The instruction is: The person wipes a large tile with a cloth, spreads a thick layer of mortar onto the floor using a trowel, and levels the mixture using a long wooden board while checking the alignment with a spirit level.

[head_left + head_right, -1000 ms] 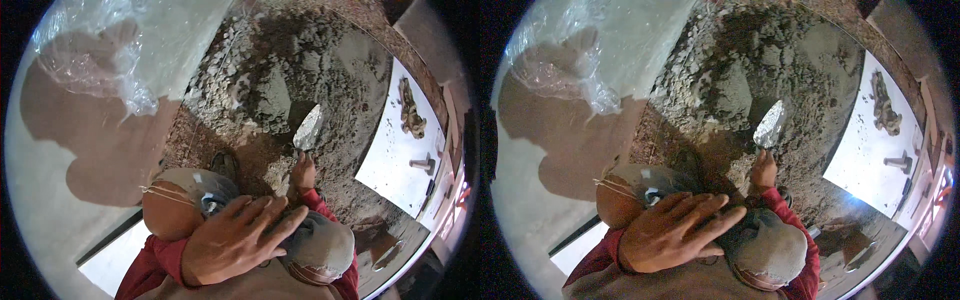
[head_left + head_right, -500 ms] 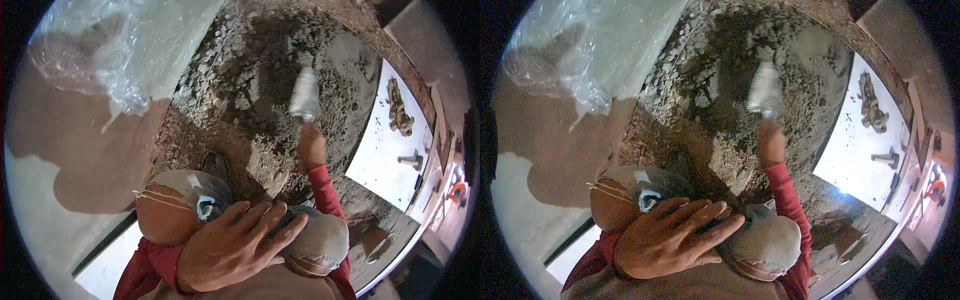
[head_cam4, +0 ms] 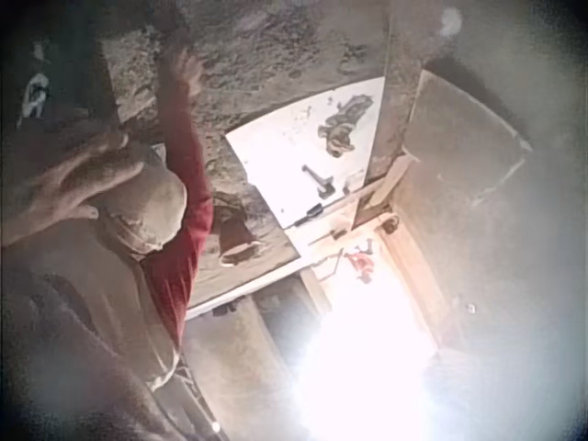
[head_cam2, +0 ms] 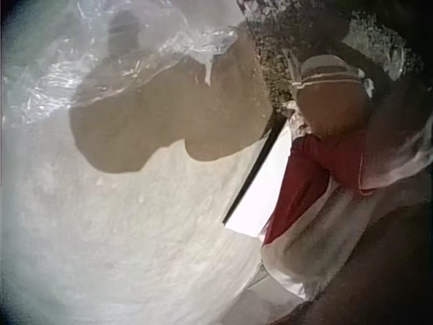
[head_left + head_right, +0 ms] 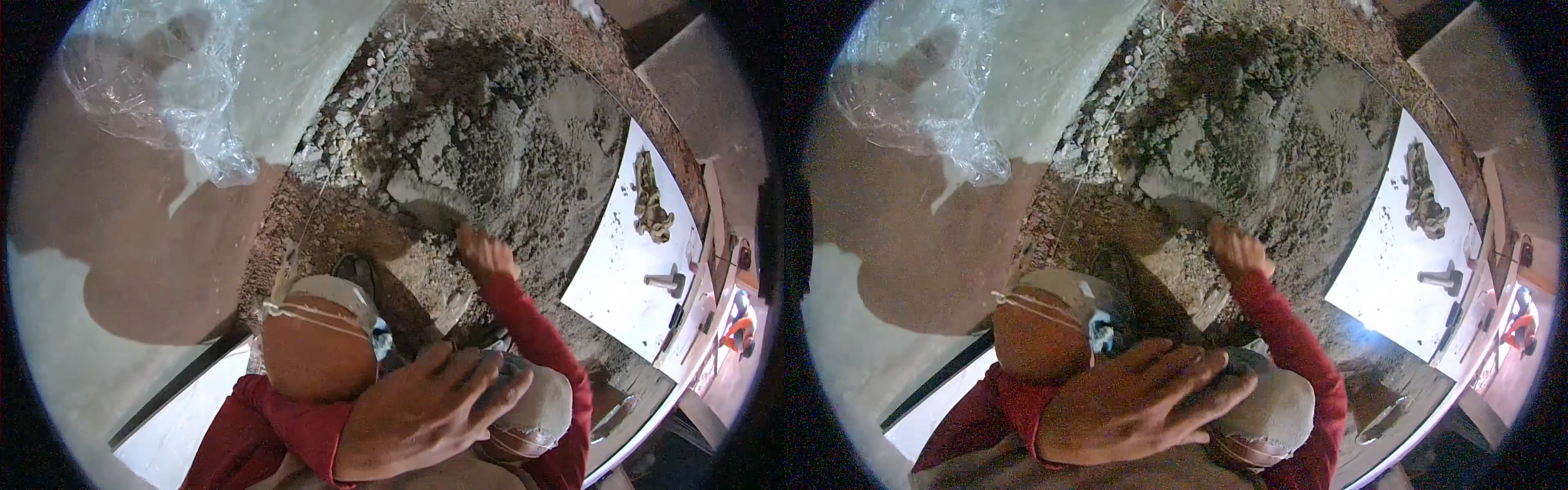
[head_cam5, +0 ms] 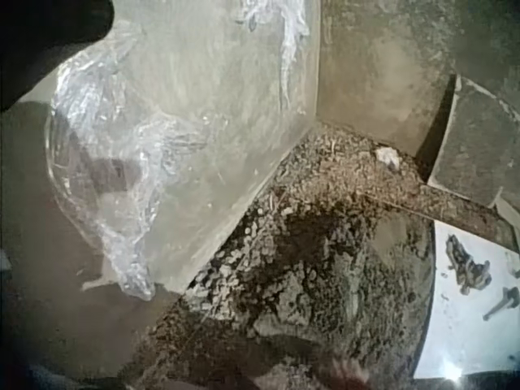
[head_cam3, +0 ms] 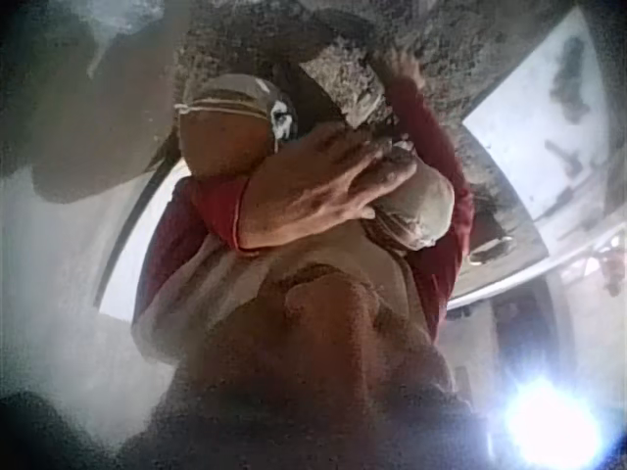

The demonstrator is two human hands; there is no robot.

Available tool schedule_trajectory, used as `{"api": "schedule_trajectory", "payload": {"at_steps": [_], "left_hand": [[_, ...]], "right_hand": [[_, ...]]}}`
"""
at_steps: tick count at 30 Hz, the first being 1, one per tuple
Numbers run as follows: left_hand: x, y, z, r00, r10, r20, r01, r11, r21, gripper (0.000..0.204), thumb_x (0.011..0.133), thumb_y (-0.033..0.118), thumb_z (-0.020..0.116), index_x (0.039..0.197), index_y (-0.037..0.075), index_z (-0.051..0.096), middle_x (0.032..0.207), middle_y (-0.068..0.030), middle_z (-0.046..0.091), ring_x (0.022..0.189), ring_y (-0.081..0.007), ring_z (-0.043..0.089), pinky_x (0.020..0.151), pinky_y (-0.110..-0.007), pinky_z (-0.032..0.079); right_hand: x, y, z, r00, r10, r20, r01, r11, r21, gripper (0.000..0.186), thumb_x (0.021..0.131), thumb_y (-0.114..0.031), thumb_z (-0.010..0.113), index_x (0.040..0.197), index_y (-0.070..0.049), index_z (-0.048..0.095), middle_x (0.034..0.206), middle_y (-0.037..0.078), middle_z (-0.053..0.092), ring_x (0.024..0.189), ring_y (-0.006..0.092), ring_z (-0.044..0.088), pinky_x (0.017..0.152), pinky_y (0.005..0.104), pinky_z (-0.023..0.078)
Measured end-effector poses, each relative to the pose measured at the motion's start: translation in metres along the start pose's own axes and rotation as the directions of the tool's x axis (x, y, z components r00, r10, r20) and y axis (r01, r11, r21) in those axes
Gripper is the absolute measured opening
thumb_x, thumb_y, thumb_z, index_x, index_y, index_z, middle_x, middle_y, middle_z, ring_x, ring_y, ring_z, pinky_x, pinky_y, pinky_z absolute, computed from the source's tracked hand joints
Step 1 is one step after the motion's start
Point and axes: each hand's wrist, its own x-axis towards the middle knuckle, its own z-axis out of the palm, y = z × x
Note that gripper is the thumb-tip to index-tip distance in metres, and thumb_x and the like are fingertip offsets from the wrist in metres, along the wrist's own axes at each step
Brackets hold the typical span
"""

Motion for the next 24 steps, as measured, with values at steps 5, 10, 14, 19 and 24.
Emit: {"api": "schedule_trajectory", "payload": {"at_steps": [5, 10, 14, 19, 24], "left_hand": [[-0.002, -0.007, -0.006, 0.999, 0.039, 0.023, -0.04, 0.998, 0.052, 0.053, 0.092, 0.033, 0.05, 0.142, 0.014, 0.048, 0.122, -0.013, 0.057, 0.107, -0.0261, 0.059, 0.097, -0.04, 0.046], [-0.001, -0.012, -0.001, 0.996, 0.036, -0.08, -0.033, 0.999, 0.04, 0.051, 0.093, 0.033, 0.047, 0.141, 0.014, 0.049, 0.12, -0.0157, 0.059, 0.111, -0.0287, 0.059, 0.096, -0.042, 0.048], [-0.009, -0.02, -0.004, 0.994, 0.03, -0.102, -0.046, 0.986, -0.161, 0.051, 0.092, 0.028, 0.055, 0.139, 0.011, 0.051, 0.132, -0.0163, 0.055, 0.116, -0.0297, 0.057, 0.097, -0.044, 0.047], [-0.016, -0.029, -0.009, 0.997, 0.005, -0.071, -0.014, 0.992, -0.122, 0.05, 0.093, 0.031, 0.051, 0.138, 0.01, 0.052, 0.131, -0.0176, 0.055, 0.117, -0.0299, 0.056, 0.101, -0.046, 0.043], [-0.011, -0.031, -0.015, 0.997, -0.026, 0.07, 0.038, 0.984, -0.173, 0.058, 0.092, 0.036, 0.053, 0.143, 0.01, 0.045, 0.135, -0.0192, 0.053, 0.119, -0.0309, 0.054, 0.102, -0.048, 0.042]], "right_hand": [[0.101, 0.024, -0.003, 0.993, 0.012, -0.119, -0.016, 0.999, -0.028, 0.03, 0.099, -0.035, 0.047, 0.101, -0.007, 0.055, 0.085, 0.022, 0.067, 0.06, 0.0402, 0.066, 0.052, 0.0494, 0.055], [0.157, 0.014, -0.019, 0.962, 0.263, 0.072, -0.271, 0.953, 0.136, 0.034, 0.1, -0.036, 0.044, 0.098, -0.005, 0.058, 0.089, 0.027, 0.067, 0.071, 0.0407, 0.067, 0.061, 0.0499, 0.056], [0.131, 0.031, -0.057, 0.978, 0.039, 0.204, -0.091, 0.965, 0.248, 0.027, 0.095, -0.026, 0.049, 0.102, -0.003, 0.06, 0.091, 0.025, 0.067, 0.083, 0.0403, 0.066, 0.067, 0.0483, 0.055], [0.077, 0.075, -0.063, 0.988, 0.147, -0.054, -0.119, 0.928, 0.353, 0.027, 0.084, -0.013, 0.055, 0.109, -0.005, 0.062, 0.084, 0.019, 0.065, 0.076, 0.0374, 0.065, 0.064, 0.0484, 0.053], [0.167, 0.088, 0.008, 0.974, 0.002, -0.227, -0.007, 1.0, -0.02, 0.024, 0.081, -0.021, 0.061, 0.095, -0.001, 0.065, 0.076, 0.019, 0.066, 0.067, 0.0314, 0.068, 0.056, 0.0434, 0.054]]}}
